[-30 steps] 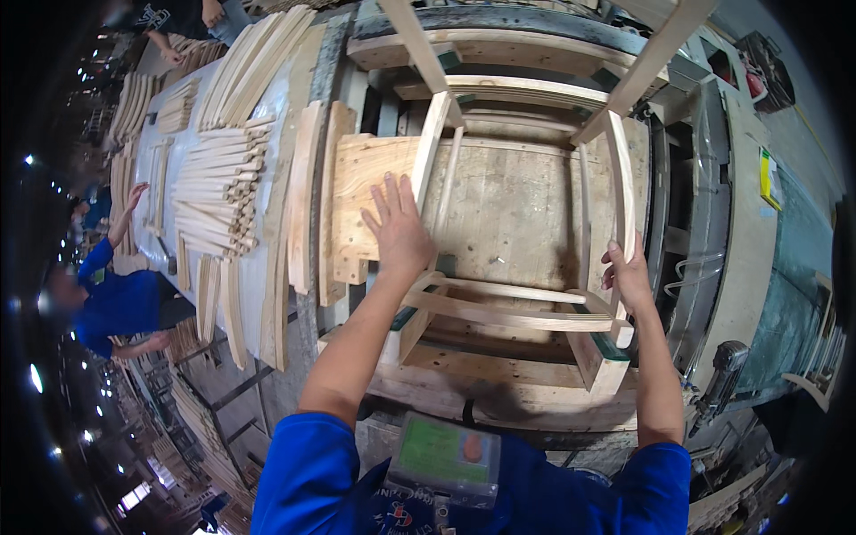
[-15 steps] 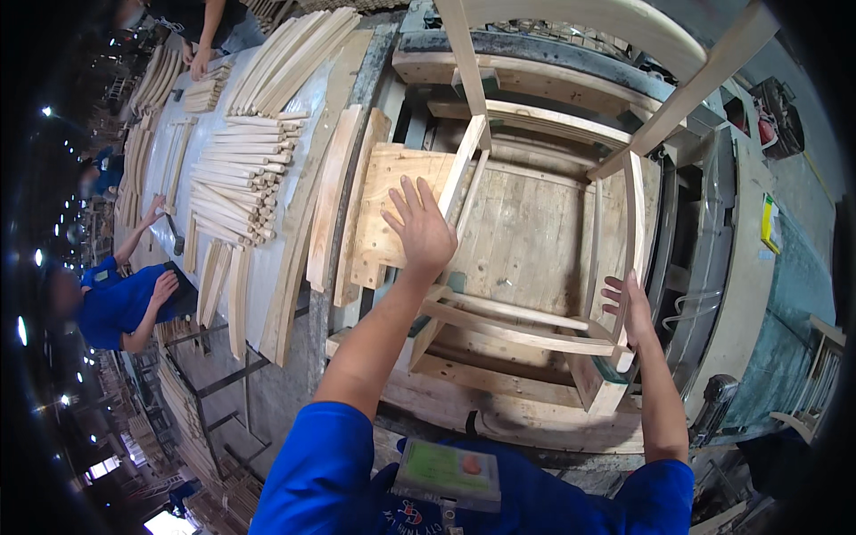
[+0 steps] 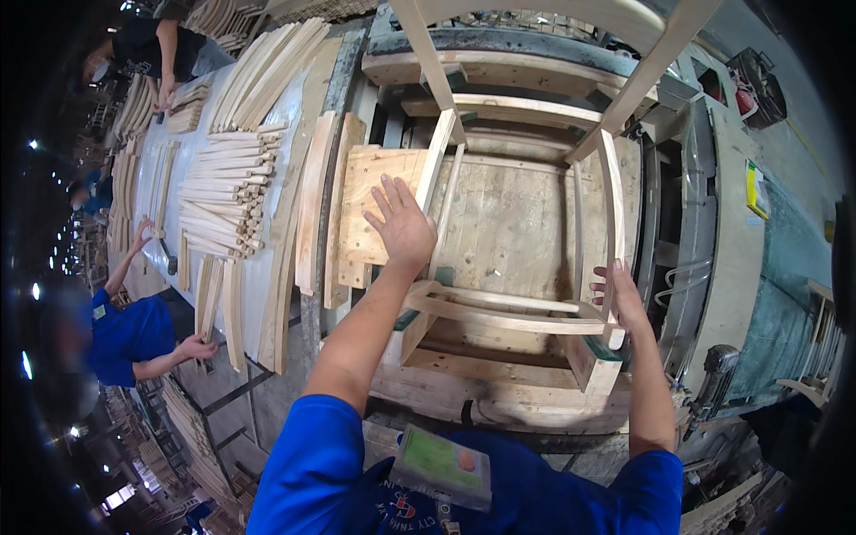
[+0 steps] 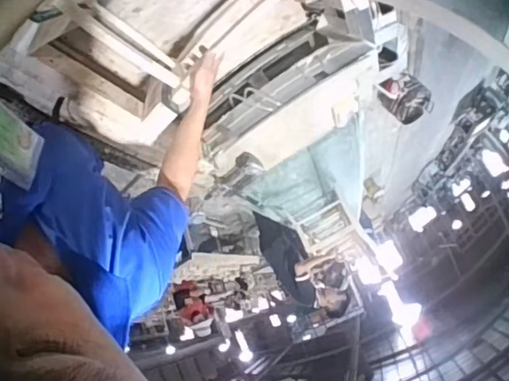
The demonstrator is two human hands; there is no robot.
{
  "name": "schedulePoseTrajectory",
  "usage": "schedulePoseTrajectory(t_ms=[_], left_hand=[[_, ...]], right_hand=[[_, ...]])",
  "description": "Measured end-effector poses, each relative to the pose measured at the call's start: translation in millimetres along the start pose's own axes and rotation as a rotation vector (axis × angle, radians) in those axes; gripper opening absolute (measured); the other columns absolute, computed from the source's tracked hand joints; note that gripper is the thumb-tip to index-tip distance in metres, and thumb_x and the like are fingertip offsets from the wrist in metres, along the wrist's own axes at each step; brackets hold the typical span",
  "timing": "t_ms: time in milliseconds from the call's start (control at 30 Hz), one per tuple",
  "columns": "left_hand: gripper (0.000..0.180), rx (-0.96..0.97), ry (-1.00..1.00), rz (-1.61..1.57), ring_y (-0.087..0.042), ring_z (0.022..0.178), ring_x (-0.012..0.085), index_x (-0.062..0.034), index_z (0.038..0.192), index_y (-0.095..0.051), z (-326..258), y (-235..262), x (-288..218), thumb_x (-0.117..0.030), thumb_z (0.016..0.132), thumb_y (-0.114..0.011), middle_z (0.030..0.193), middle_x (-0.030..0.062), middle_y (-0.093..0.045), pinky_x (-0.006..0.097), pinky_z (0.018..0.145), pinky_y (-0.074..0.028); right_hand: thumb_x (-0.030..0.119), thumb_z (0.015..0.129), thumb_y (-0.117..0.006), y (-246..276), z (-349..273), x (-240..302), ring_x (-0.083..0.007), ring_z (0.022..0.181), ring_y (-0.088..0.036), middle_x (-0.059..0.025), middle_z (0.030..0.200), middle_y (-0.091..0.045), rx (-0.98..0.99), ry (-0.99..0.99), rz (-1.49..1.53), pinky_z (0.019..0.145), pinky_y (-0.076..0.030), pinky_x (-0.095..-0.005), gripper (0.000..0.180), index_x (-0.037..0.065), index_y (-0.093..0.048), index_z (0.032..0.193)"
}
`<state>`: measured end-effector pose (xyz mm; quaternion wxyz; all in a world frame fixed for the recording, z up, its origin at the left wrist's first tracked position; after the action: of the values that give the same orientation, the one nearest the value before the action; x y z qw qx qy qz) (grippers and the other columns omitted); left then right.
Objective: The person assembles wooden chair frames on a workbench in a factory. They position the frame, use a hammer to align joints, and then use a pneumatic nail gun to fasten the components together. The process is repeated for multiple chairs.
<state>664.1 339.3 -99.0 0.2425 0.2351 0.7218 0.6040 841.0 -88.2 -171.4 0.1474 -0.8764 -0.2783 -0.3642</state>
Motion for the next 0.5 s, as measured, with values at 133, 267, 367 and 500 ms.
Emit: schedulePoseTrajectory(t_ms=[133,267,367,500], left_hand=[[0.104,0.058,0.098,-0.021,-0.005,0.155,0.0574,0.0109,0.160,-0.016,20.7,8.8,-10.7,-0.038,0.089,-0.073,0.168,0.0357,-0.010,0.076,0.119,-0.011],[0.107,-0.043,0.206,-0.091,-0.006,0.153,0.0607,0.0116,0.159,-0.018,61.5,22.4,-14.8,-0.048,0.089,-0.072,0.164,0.0410,-0.011,0.075,0.119,-0.010],[0.105,-0.062,0.222,-0.066,-0.007,0.153,0.0607,0.0117,0.158,-0.021,74.3,23.4,-27.4,-0.051,0.089,-0.070,0.163,0.0428,-0.013,0.073,0.121,-0.008],[0.105,-0.051,0.222,-0.056,-0.007,0.154,0.0595,0.0116,0.159,-0.021,72.3,16.9,-27.6,-0.050,0.089,-0.070,0.163,0.0419,-0.013,0.071,0.123,-0.008]], right_hand=[[0.071,0.105,-0.037,35.7,2.6,25.2,-0.0323,0.130,-0.054,-0.0191,0.155,-0.046,-0.190,0.041,-0.216,0.104,-0.047,-0.0473,0.086,0.015,-0.020,0.168],[0.077,0.102,-0.036,52.6,19.5,93.4,-0.0351,0.139,-0.048,-0.0217,0.155,-0.047,-0.333,0.232,-0.179,0.108,-0.044,-0.0502,0.093,0.014,-0.020,0.168],[0.081,0.099,-0.032,33.7,52.2,72.4,-0.0377,0.148,-0.037,-0.0225,0.162,-0.037,-0.300,0.129,0.028,0.119,-0.032,-0.0513,0.101,0.008,-0.015,0.168],[0.087,0.095,-0.033,5.1,56.1,30.5,-0.0313,0.159,-0.016,-0.0171,0.174,-0.014,0.044,0.097,0.101,0.128,-0.013,-0.0481,0.112,0.007,-0.006,0.169]])
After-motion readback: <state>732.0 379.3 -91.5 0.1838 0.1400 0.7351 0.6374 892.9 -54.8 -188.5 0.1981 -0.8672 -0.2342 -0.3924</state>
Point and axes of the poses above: each hand's wrist, its own z-axis towards the middle knuckle, its own y-axis out of the back of the hand, x = y × z, the point moved 10 cm from there along z, towards the middle knuckle
